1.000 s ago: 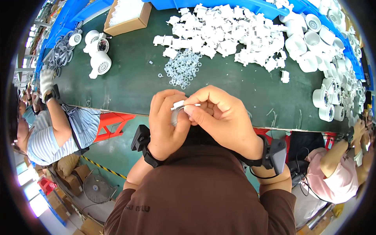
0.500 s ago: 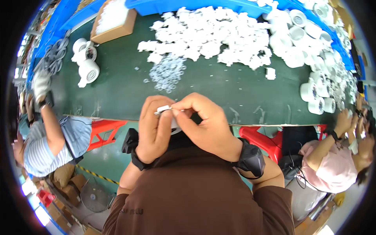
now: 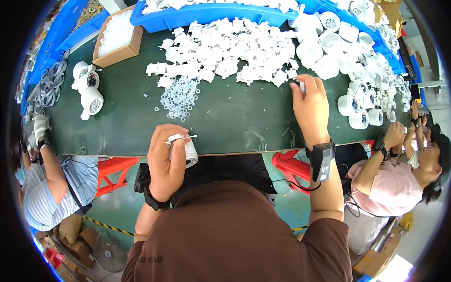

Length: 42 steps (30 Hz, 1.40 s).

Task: The person picks up a camera housing and a small white component, fits them together by hand, and then places the assembled unit onto the table.

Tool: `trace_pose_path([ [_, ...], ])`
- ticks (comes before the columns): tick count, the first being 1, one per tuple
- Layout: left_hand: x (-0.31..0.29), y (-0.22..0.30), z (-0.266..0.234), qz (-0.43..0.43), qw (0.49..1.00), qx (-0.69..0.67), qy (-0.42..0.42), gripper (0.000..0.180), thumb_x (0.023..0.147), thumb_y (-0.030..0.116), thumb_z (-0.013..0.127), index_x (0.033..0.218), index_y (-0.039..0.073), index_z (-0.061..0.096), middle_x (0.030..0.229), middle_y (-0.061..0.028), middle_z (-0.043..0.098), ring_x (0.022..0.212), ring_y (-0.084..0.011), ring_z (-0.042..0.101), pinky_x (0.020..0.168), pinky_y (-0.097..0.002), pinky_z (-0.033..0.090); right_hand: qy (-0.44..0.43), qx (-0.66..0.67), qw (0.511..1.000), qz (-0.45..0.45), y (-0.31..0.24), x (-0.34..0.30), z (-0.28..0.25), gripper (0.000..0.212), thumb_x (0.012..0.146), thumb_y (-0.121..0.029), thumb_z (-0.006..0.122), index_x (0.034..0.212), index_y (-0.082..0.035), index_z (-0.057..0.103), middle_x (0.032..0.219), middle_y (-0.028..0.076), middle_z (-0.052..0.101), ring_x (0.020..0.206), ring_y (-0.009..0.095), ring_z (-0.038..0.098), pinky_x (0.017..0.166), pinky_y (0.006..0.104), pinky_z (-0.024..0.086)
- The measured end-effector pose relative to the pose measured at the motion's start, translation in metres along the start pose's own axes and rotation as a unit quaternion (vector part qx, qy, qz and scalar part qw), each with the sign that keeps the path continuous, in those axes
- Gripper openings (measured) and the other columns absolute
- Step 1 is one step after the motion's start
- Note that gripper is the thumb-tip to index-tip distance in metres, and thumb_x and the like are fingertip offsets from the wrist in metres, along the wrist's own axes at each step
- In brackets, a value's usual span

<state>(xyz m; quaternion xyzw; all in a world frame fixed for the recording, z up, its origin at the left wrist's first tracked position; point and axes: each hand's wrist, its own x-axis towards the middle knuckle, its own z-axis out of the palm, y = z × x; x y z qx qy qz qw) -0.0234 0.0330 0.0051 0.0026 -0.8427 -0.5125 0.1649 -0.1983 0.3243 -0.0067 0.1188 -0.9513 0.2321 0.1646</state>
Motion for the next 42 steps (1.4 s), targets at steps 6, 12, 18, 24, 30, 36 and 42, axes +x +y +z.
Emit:
trace_pose_path([
  [6, -0.009, 0.0, -0.006, -0.046, 0.997, -0.07, -0.001, 0.017, 0.101, 0.006, 0.05, 0.101, -0.005, 0.063, 0.109, -0.0128, 0.063, 0.088, -0.0182, 0.061, 0.078, -0.0303, 0.05, -0.103, 0.076, 0.99, 0.058, -0.024, -0.005, -0.013, 0.01, 0.099, -0.008, 0.065, 0.105, -0.001, 0.066, 0.093, 0.005, 0.069, 0.076, 0.012, 0.064, 0.067, 0.0287, 0.052],
  [12, -0.006, 0.009, -0.004, -0.116, 0.948, -0.279, -0.104, 0.02, 0.104, 0.012, 0.053, 0.1, -0.002, 0.066, 0.122, -0.0182, 0.066, 0.108, -0.0225, 0.063, 0.091, -0.0336, 0.049, -0.239, 0.589, 0.762, 0.125, -0.107, -0.046, -0.009, 0.013, 0.098, 0.003, 0.065, 0.109, -0.003, 0.061, 0.111, 0.008, 0.067, 0.102, 0.013, 0.065, 0.09, 0.0289, 0.053],
  [18, -0.007, 0.012, -0.011, -0.112, 0.952, -0.259, -0.121, 0.026, 0.106, 0.018, 0.048, 0.099, 0.001, 0.066, 0.112, -0.0109, 0.063, 0.099, -0.0178, 0.06, 0.085, -0.0316, 0.048, -0.283, 0.662, 0.692, 0.053, -0.136, -0.066, 0.013, 0.02, 0.098, 0.005, 0.062, 0.116, -0.004, 0.057, 0.131, 0.015, 0.059, 0.106, 0.015, 0.062, 0.093, 0.0338, 0.054],
  [24, -0.007, 0.005, -0.032, -0.062, 0.968, -0.189, -0.153, 0.015, 0.101, 0.011, 0.055, 0.1, 0.001, 0.066, 0.1, -0.0112, 0.066, 0.088, -0.0226, 0.061, 0.081, -0.035, 0.049, -0.321, 0.36, 0.814, -0.324, -0.13, -0.034, 0.001, 0.034, 0.087, 0.008, 0.071, 0.119, -0.003, 0.065, 0.12, 0.012, 0.066, 0.098, 0.025, 0.066, 0.084, 0.0359, 0.055],
  [30, -0.007, 0.01, -0.027, -0.066, 0.98, -0.123, -0.144, 0.013, 0.098, 0.012, 0.059, 0.101, 0.002, 0.067, 0.101, -0.012, 0.07, 0.088, -0.0308, 0.062, 0.081, -0.0396, 0.049, -0.326, 0.292, 0.855, -0.278, -0.145, -0.036, -0.002, 0.039, 0.082, 0.01, 0.069, 0.12, -0.002, 0.067, 0.115, 0.012, 0.065, 0.096, 0.027, 0.067, 0.082, 0.0354, 0.055],
  [36, -0.012, -0.002, -0.014, -0.054, 0.994, 0.02, 0.09, 0.011, 0.097, 0.011, 0.061, 0.101, 0.001, 0.066, 0.112, -0.016, 0.072, 0.09, -0.0333, 0.065, 0.084, -0.041, 0.051, -0.353, 0.523, 0.774, -0.056, -0.152, -0.051, -0.002, 0.036, 0.091, 0.01, 0.064, 0.126, 0.001, 0.064, 0.121, 0.012, 0.066, 0.107, 0.019, 0.068, 0.091, 0.0326, 0.055],
  [42, -0.009, 0.007, -0.008, -0.026, 0.991, 0.095, 0.089, 0.023, 0.095, 0.006, 0.059, 0.116, 0.001, 0.066, 0.11, -0.015, 0.071, 0.098, -0.0347, 0.062, 0.086, -0.0419, 0.05, -0.324, 0.6, 0.732, 0.022, -0.171, -0.069, 0.018, 0.037, 0.094, 0.005, 0.068, 0.13, 0.002, 0.061, 0.116, 0.009, 0.071, 0.109, 0.016, 0.069, 0.093, 0.0304, 0.056],
])
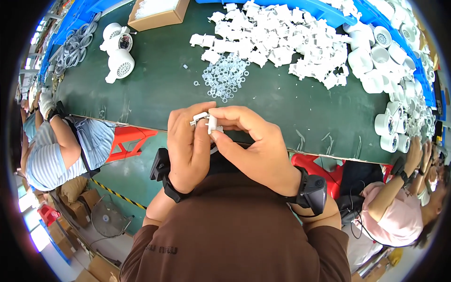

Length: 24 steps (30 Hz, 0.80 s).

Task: The person picks up a camera housing and a small white component, fits them together by hand, and then places the assembled unit onto the table.

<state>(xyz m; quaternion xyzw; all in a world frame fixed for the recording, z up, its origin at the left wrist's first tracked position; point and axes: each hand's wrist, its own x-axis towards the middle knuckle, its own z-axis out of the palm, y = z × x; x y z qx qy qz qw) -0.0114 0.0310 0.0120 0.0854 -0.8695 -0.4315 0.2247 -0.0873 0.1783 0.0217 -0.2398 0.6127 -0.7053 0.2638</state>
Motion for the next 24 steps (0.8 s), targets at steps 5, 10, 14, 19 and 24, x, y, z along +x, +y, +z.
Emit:
trace_pose_path([
  [5, 0.0, -0.002, 0.002, 0.012, 1.0, -0.019, 0.005, 0.028, 0.096, 0.008, 0.051, 0.118, -0.002, 0.065, 0.11, -0.0173, 0.069, 0.098, -0.0371, 0.061, 0.086, -0.0441, 0.05, 0.038, -0.033, 0.998, -0.035, 0.01, -0.002, 0.006, 0.034, 0.092, 0.005, 0.071, 0.125, 0.003, 0.064, 0.115, 0.01, 0.072, 0.109, 0.015, 0.069, 0.093, 0.0286, 0.056],
  [10, -0.002, -0.006, 0.003, 0.039, 0.999, -0.019, 0.005, 0.031, 0.097, 0.017, 0.048, 0.115, -0.002, 0.064, 0.109, -0.0167, 0.068, 0.097, -0.0377, 0.06, 0.088, -0.0456, 0.048, 0.078, -0.059, 0.994, -0.052, 0.015, -0.006, 0.013, 0.031, 0.09, 0.005, 0.074, 0.121, 0.002, 0.067, 0.11, 0.009, 0.072, 0.101, 0.014, 0.068, 0.088, 0.027, 0.055],
  [14, -0.002, -0.006, 0.006, 0.067, 0.998, 0.013, 0.0, 0.031, 0.096, 0.021, 0.049, 0.113, -0.001, 0.063, 0.107, -0.0144, 0.068, 0.095, -0.036, 0.06, 0.088, -0.0445, 0.047, 0.108, -0.129, 0.979, -0.115, 0.021, -0.007, 0.018, 0.031, 0.085, 0.005, 0.076, 0.115, 0.001, 0.068, 0.103, 0.01, 0.071, 0.09, 0.019, 0.066, 0.079, 0.0304, 0.053],
  [19, -0.004, -0.009, 0.006, 0.067, 0.998, 0.01, 0.005, 0.029, 0.093, 0.021, 0.055, 0.113, 0.001, 0.062, 0.107, -0.0131, 0.067, 0.094, -0.035, 0.059, 0.089, -0.0441, 0.046, 0.129, -0.147, 0.967, -0.166, 0.026, -0.005, 0.023, 0.031, 0.083, 0.006, 0.076, 0.113, 0.001, 0.069, 0.1, 0.011, 0.07, 0.085, 0.023, 0.064, 0.076, 0.0324, 0.051],
  [24, -0.008, -0.017, -0.005, 0.095, 0.995, 0.003, -0.008, 0.028, 0.088, 0.012, 0.06, 0.114, 0.001, 0.061, 0.108, -0.0143, 0.067, 0.095, -0.0354, 0.059, 0.088, -0.0439, 0.047, -0.045, -0.15, 0.976, -0.149, 0.022, -0.006, -0.003, 0.033, 0.096, 0.01, 0.063, 0.128, 0.003, 0.061, 0.11, 0.012, 0.067, 0.099, 0.015, 0.064, 0.086, 0.0271, 0.052],
])
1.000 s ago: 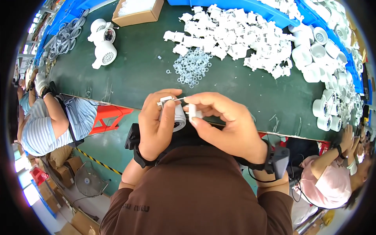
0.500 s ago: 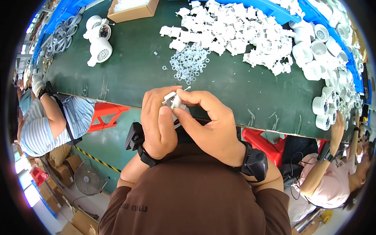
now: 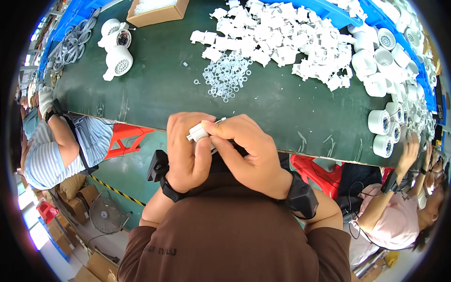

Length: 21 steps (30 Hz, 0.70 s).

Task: The person picks up a camera housing and a small white component, fits them together by hand, and then places the assembled unit onto the table.

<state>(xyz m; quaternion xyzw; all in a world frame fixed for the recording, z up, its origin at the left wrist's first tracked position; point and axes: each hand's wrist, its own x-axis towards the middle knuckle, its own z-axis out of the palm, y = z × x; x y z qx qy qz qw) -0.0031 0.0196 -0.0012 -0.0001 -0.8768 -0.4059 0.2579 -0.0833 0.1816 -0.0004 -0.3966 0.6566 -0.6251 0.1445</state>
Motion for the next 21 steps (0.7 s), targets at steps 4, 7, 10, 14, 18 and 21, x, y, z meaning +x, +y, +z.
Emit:
trace_pose_path([
  [4, 0.001, -0.007, -0.019, -0.022, 0.999, 0.03, -0.007, 0.024, 0.087, 0.008, 0.062, 0.109, 0.001, 0.063, 0.103, -0.0148, 0.068, 0.091, -0.0364, 0.06, 0.084, -0.0438, 0.049, 0.144, 0.05, 0.979, 0.132, 0.006, 0.001, -0.006, 0.026, 0.1, 0.003, 0.062, 0.125, -0.001, 0.06, 0.105, 0.011, 0.07, 0.092, 0.013, 0.065, 0.079, 0.0266, 0.054],
  [7, 0.008, -0.011, -0.021, -0.013, 0.998, 0.067, -0.004, 0.024, 0.087, 0.009, 0.063, 0.11, 0.002, 0.064, 0.101, -0.0133, 0.069, 0.088, -0.0347, 0.06, 0.082, -0.0421, 0.049, 0.104, -0.161, 0.98, 0.043, 0.019, 0.02, -0.017, 0.014, 0.095, 0.004, 0.067, 0.108, -0.001, 0.067, 0.099, 0.009, 0.068, 0.088, 0.017, 0.066, 0.076, 0.0287, 0.053],
  [10, 0.01, -0.007, -0.016, 0.005, 0.994, 0.102, -0.023, 0.028, 0.086, 0.01, 0.068, 0.114, 0.003, 0.065, 0.103, -0.011, 0.069, 0.089, -0.0323, 0.061, 0.081, -0.0403, 0.049, 0.092, -0.287, 0.954, -0.014, 0.022, 0.029, -0.006, 0.008, 0.089, 0.005, 0.07, 0.095, 0.0, 0.067, 0.094, 0.009, 0.065, 0.083, 0.023, 0.065, 0.073, 0.0325, 0.051],
  [14, 0.008, -0.005, -0.005, -0.003, 0.994, 0.112, 0.013, 0.031, 0.083, 0.01, 0.074, 0.113, 0.006, 0.065, 0.104, -0.009, 0.069, 0.089, -0.0299, 0.063, 0.079, -0.0394, 0.048, 0.075, -0.361, 0.928, -0.048, 0.026, 0.034, -0.004, 0.011, 0.088, 0.005, 0.069, 0.097, -0.001, 0.065, 0.094, 0.011, 0.063, 0.082, 0.028, 0.063, 0.072, 0.0353, 0.051],
  [18, 0.006, -0.003, -0.004, -0.018, 0.997, 0.071, 0.032, 0.031, 0.079, 0.008, 0.077, 0.108, 0.006, 0.066, 0.107, -0.0097, 0.068, 0.091, -0.0309, 0.062, 0.08, -0.0399, 0.049, 0.088, -0.231, 0.968, 0.047, 0.017, 0.028, -0.01, 0.005, 0.095, 0.004, 0.065, 0.097, -0.001, 0.063, 0.097, 0.009, 0.066, 0.084, 0.02, 0.066, 0.074, 0.0323, 0.052],
  [21, 0.009, 0.0, -0.003, -0.009, 0.996, 0.087, -0.008, 0.032, 0.076, 0.005, 0.079, 0.106, 0.006, 0.066, 0.108, -0.0104, 0.068, 0.093, -0.0317, 0.061, 0.081, -0.0401, 0.05, 0.102, 0.085, 0.973, 0.189, 0.004, 0.017, -0.022, 0.005, 0.1, 0.003, 0.061, 0.102, 0.0, 0.065, 0.103, 0.007, 0.068, 0.09, 0.014, 0.065, 0.081, 0.0301, 0.055],
])
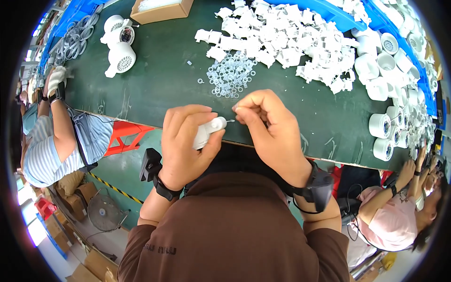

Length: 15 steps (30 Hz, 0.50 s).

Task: The person picks up a camera housing and a small white component, fits them together by hand, and then places the assembled unit onto the table.

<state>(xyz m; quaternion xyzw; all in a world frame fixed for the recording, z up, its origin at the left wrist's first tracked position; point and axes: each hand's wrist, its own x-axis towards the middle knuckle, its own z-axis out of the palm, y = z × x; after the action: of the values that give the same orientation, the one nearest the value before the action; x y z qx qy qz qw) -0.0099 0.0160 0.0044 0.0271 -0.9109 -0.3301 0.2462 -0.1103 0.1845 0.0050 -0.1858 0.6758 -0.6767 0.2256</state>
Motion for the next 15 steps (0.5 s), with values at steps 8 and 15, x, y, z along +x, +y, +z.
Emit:
trace_pose_path([
  [8, 0.001, -0.002, 0.0, 0.008, 0.999, 0.021, -0.023, 0.033, 0.076, 0.011, 0.08, 0.107, 0.01, 0.068, 0.111, -0.0035, 0.066, 0.099, -0.0281, 0.06, 0.083, -0.04, 0.046, -0.093, 0.035, 0.995, 0.022, -0.01, -0.007, 0.005, 0.016, 0.095, 0.008, 0.064, 0.108, 0.004, 0.072, 0.12, 0.012, 0.063, 0.113, 0.019, 0.063, 0.098, 0.0316, 0.054],
  [15, -0.001, -0.004, 0.002, 0.024, 1.0, 0.003, -0.004, 0.036, 0.072, 0.005, 0.079, 0.104, 0.006, 0.063, 0.11, -0.0095, 0.066, 0.093, -0.0301, 0.059, 0.079, -0.0393, 0.049, -0.092, 0.149, 0.973, 0.148, -0.017, 0.0, 0.011, 0.017, 0.096, 0.005, 0.065, 0.112, 0.003, 0.069, 0.112, 0.009, 0.067, 0.108, 0.017, 0.065, 0.097, 0.0317, 0.055],
])
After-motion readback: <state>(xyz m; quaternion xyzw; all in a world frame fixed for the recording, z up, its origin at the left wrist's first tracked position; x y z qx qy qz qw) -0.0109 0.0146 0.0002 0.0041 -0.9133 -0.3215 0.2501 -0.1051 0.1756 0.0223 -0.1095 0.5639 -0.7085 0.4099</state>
